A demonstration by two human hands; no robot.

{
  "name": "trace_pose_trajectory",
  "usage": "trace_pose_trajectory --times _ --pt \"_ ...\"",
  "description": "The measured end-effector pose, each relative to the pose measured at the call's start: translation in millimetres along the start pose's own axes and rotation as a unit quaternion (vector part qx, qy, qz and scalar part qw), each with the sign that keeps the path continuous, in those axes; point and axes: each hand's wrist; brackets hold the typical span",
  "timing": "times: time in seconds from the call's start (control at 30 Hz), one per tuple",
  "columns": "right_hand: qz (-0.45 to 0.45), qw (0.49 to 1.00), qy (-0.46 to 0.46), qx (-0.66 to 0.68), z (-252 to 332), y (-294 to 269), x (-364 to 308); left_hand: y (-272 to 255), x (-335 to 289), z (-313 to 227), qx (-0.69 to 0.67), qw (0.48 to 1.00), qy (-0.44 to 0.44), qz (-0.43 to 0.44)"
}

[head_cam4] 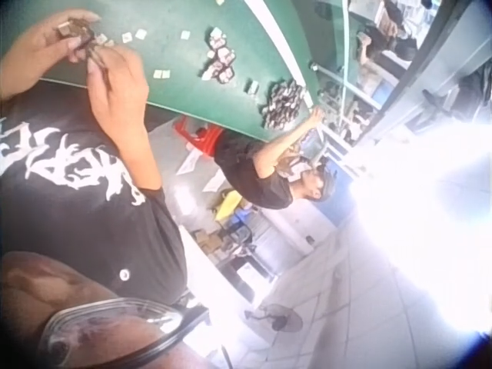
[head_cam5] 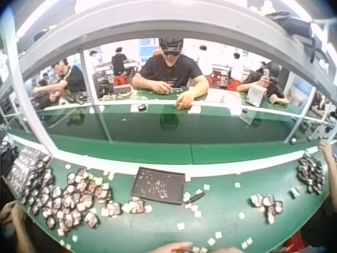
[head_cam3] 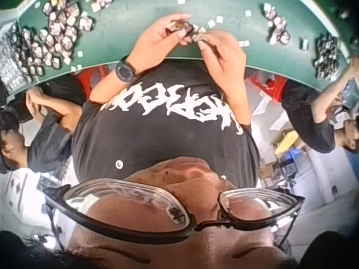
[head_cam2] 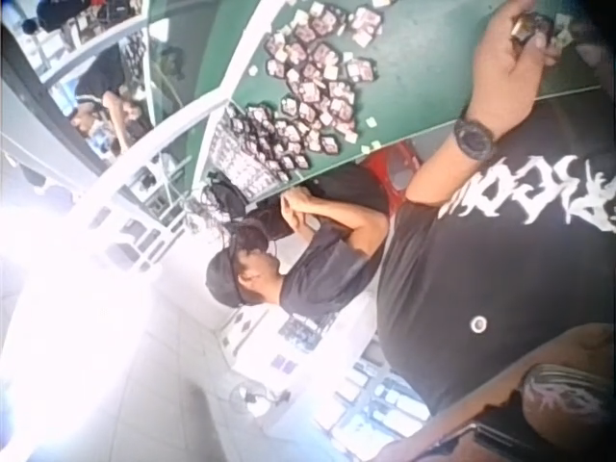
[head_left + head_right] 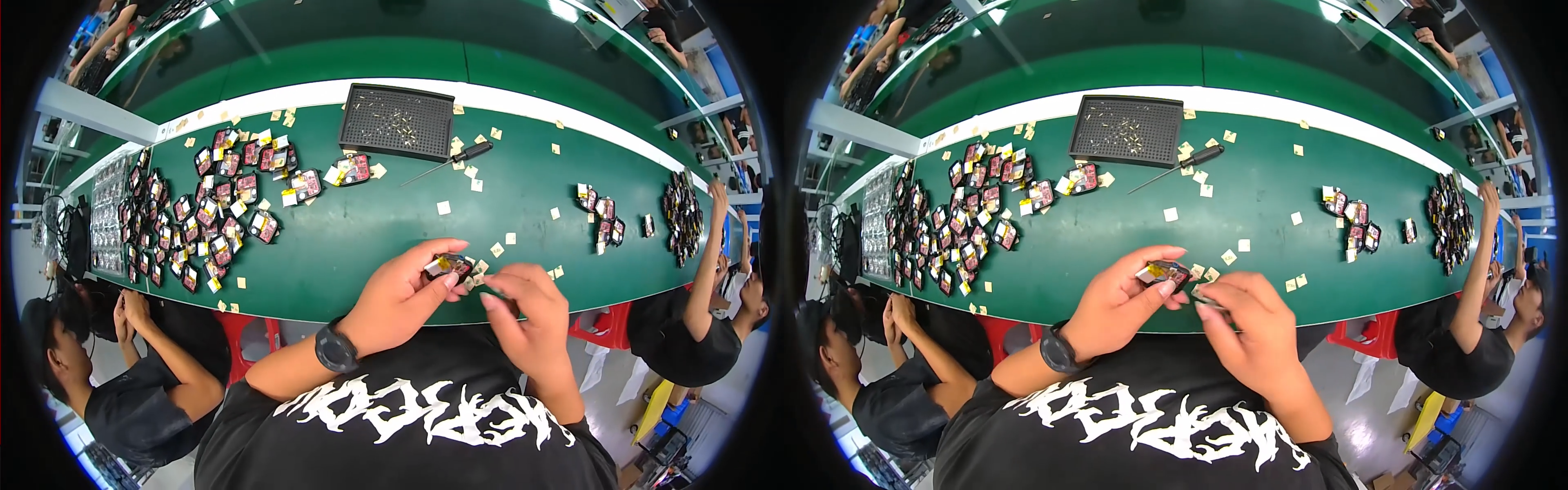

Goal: Assembling small components into smartwatch bodies on a production line.

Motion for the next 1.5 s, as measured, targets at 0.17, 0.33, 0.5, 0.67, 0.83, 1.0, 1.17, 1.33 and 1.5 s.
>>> trace_pose_trajectory --times 0.17,0.33,0.5,0.67,0.83,1.0,1.17,1.33,1.5 --pt "0.011 0.985 0.066 0.157 4.9 -2.0 -4.7 -5.9 -0.7 -10.0 0.447 0.879 0.168 -0.014" --pt "0.025 0.997 -0.042 0.052 -7.8 16.8 2.5 7.0 -1.6 -16.4 0.442 0.884 0.146 -0.038" --pt "0.058 0.997 -0.044 0.023 -9.4 7.5 -7.8 2.8 -1.1 -19.0 0.288 0.957 0.013 -0.023" --pt "0.049 0.991 0.029 0.118 1.0 -7.8 -5.9 0.6 -0.4 -19.4 0.166 0.985 -0.035 -0.013" --pt "0.006 0.983 0.051 0.173 3.3 -0.4 -17.2 5.2 3.4 -18.5 0.203 0.979 0.000 -0.021" --pt "0.038 0.964 0.171 0.201 10.8 0.9 -15.7 7.5 2.3 -27.2 0.328 0.942 0.075 -0.018" --pt "0.029 0.939 0.230 0.253 6.0 7.8 -20.5 8.8 3.6 -20.1 0.385 0.910 0.152 -0.014" --pt "0.032 0.935 0.243 0.255 10.2 9.3 -18.4 4.2 0.7 -20.8 0.387 0.910 0.150 0.011" --pt "0.061 0.941 0.237 0.233 14.5 5.7 -20.4 -4.9 -0.3 -18.7 0.306 0.945 0.072 0.088"
Point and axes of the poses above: each hand's wrist, its own x-axis towards the middle knuckle, its own y-axis out of the palm, z = x × y, and after that the axes turned 10 degrees about z, right-handed
